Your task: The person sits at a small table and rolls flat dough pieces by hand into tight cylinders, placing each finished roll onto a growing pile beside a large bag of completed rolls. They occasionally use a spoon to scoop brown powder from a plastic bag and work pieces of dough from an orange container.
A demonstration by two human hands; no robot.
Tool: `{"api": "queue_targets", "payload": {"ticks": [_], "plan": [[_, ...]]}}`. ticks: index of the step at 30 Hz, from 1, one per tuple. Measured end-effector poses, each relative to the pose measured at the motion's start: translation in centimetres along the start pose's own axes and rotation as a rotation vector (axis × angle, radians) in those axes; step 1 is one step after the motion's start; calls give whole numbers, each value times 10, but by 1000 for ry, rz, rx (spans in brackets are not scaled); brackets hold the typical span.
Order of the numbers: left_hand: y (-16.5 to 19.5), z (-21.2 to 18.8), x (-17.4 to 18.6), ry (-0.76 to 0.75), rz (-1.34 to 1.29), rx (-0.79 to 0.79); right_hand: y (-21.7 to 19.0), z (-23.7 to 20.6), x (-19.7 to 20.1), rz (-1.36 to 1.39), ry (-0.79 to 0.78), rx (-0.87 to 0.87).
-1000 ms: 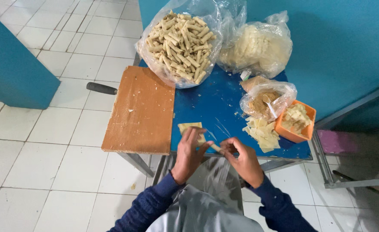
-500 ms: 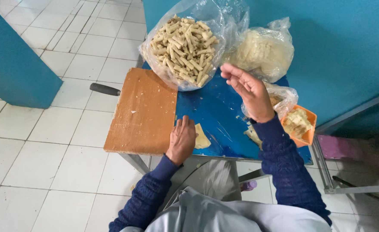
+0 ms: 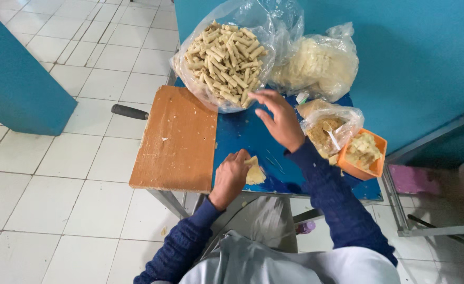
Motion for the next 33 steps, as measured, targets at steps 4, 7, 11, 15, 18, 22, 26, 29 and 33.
{"api": "queue_targets", "payload": {"ticks": [4,7,11,15,18,22,26,29,33], "plan": [[-2,-6,-5,60,-39,-12,19,75,-17,-72,2,-52],[-2,-8,-5,83,-60,-33,18,113,-30,-204,61,-43],[2,-12,-4,76,-76,-56,21,140,-46,-333,67,-107],[8,-17,-1,44,-121,-87,27,157,-51,-314,0,-294],[8,-15,-3,32,-112,-44,16,179,-43,-312,86,-221],[8,-16,-4,10,-137,-6,4,215,-40,-200,152,-92],[9,-17,-3,-14,-159,-12,-6,230,-45,52,66,85],[9,-18,-3,-22,-156,-6,13,220,-48,-63,-58,-38],[8,-17,-6,-28,-165,-4,-4,194,-58,-214,-196,148]]}}
Point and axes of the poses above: each hand's wrist, its own z-axis towards the middle knuckle, its own x-axis out of the back of the hand, y = z × x, the point moved 8 cm from there along z, towards the middle knuckle, and after that the axes turned 5 degrees about -z, right-handed, at the moved point
